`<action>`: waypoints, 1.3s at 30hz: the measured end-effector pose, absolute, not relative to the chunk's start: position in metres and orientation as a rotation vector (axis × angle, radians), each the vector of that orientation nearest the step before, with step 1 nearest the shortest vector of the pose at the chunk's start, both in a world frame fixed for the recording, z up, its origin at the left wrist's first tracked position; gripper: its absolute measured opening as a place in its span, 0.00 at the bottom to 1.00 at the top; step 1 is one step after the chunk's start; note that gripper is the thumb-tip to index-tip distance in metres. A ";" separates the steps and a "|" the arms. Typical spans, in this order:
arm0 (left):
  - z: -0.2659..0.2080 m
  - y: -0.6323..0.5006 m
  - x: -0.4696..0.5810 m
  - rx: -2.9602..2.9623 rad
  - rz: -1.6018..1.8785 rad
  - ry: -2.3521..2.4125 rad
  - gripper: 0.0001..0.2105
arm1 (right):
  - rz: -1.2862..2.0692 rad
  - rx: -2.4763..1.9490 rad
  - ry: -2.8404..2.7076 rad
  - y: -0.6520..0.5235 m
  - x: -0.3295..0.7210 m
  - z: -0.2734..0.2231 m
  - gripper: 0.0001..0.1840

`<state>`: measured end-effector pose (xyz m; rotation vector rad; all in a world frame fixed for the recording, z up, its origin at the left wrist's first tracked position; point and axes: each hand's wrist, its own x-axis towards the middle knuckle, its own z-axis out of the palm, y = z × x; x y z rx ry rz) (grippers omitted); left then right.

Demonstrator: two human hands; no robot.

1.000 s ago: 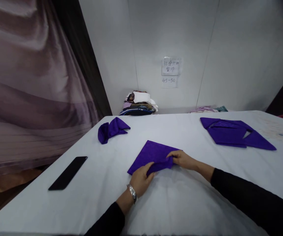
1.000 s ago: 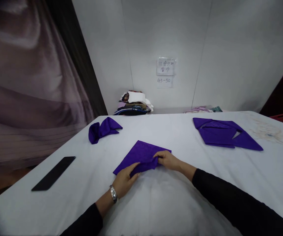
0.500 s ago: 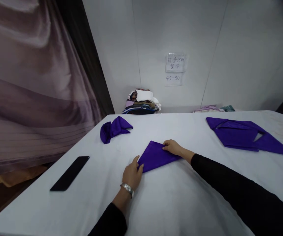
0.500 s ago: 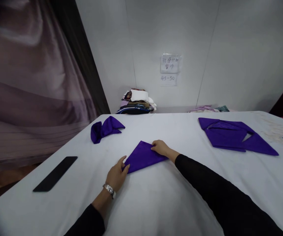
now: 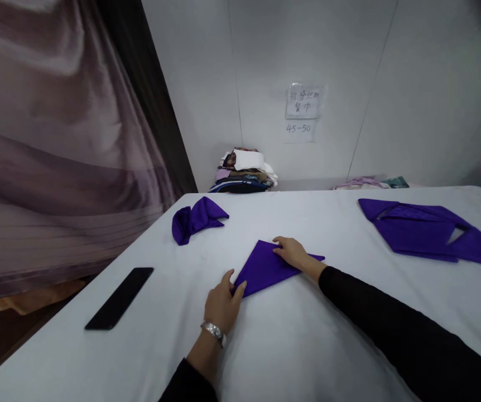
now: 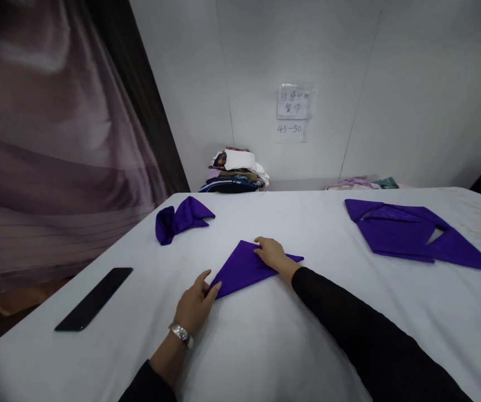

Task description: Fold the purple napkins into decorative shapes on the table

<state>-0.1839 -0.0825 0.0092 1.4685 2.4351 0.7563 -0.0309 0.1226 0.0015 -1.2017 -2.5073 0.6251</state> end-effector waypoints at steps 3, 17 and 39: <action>0.009 -0.088 -0.186 1.480 0.747 2.441 0.24 | 0.582 -1.203 -2.519 0.122 -0.032 0.001 0.20; 0.004 -0.094 -0.197 1.544 0.630 2.514 0.15 | 0.386 -1.151 -2.609 0.116 -0.031 -0.004 0.18; -0.005 -0.114 -0.195 1.543 0.883 2.507 0.03 | 0.213 -1.110 -2.674 0.117 -0.026 -0.009 0.19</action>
